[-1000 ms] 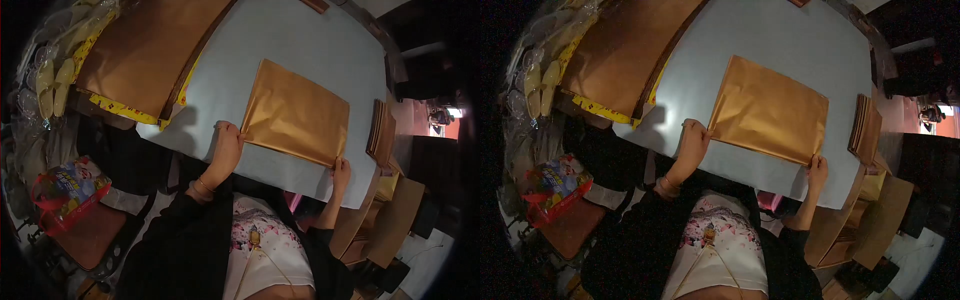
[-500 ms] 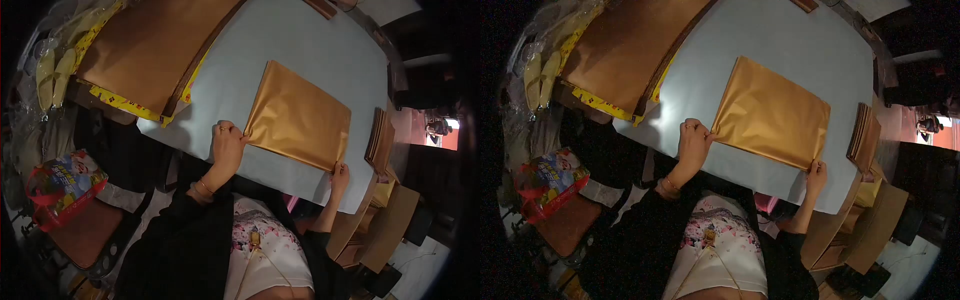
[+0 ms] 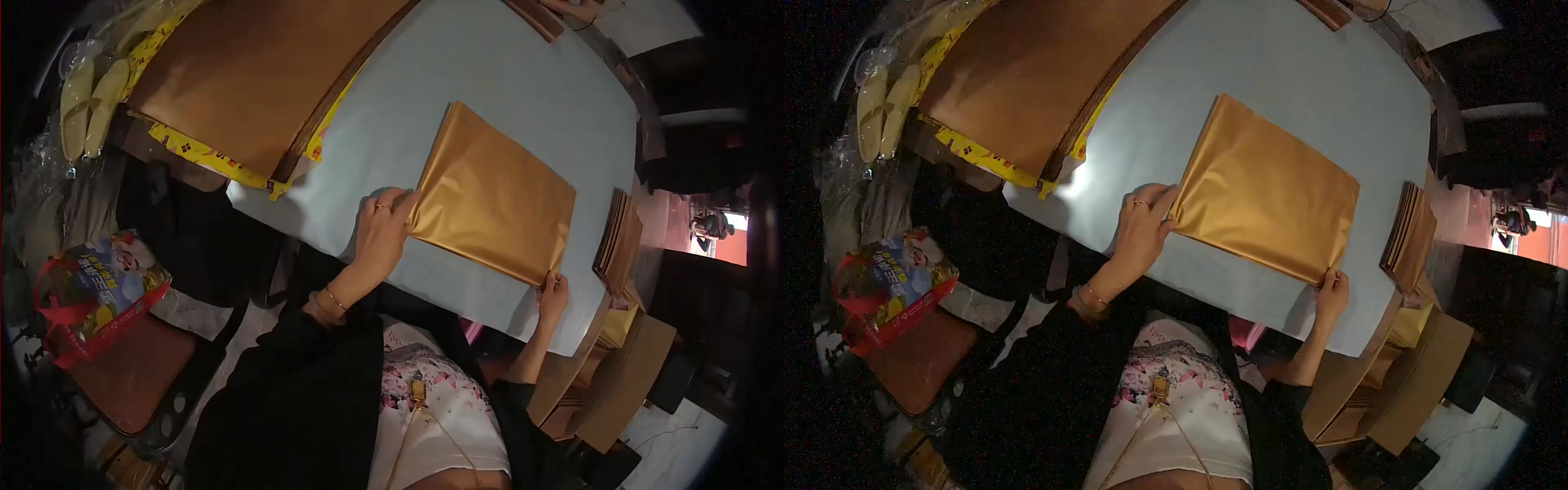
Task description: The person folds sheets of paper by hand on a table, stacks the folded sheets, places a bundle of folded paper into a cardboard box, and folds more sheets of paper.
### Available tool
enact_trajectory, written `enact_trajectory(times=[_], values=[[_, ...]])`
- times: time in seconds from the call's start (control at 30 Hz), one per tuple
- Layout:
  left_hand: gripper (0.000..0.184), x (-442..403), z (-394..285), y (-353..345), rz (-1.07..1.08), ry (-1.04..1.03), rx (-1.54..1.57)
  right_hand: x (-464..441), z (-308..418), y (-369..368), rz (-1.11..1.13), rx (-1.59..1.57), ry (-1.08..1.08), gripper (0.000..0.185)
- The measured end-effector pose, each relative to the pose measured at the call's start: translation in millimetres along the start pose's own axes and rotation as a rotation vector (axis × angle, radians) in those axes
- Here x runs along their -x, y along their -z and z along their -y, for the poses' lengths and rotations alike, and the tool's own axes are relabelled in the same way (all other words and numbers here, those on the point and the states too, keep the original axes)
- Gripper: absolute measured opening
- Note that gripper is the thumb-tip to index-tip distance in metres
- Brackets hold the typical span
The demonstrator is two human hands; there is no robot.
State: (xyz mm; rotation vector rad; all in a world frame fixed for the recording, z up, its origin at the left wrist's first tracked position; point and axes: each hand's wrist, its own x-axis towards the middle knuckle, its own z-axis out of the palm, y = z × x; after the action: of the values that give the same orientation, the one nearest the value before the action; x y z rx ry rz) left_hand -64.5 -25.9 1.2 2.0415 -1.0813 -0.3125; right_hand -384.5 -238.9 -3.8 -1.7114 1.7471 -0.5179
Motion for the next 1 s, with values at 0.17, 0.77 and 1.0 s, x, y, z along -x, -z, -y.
enact_trajectory(times=[0.17,0.77,1.0], values=[[0.048,1.6,13.3,-3.7,0.135,-0.228,-0.280,1.2,7.8,1.4,0.022,0.017,-0.011,0.032],[0.041,-12.2,20.0,7.3,0.175,-0.318,-0.328,-4.6,1.0,5.6,0.069,0.052,-0.020,0.028],[0.045,-17.8,24.4,11.0,0.201,-0.373,-0.357,-7.2,-4.9,6.8,0.059,0.084,-0.004,0.029]])
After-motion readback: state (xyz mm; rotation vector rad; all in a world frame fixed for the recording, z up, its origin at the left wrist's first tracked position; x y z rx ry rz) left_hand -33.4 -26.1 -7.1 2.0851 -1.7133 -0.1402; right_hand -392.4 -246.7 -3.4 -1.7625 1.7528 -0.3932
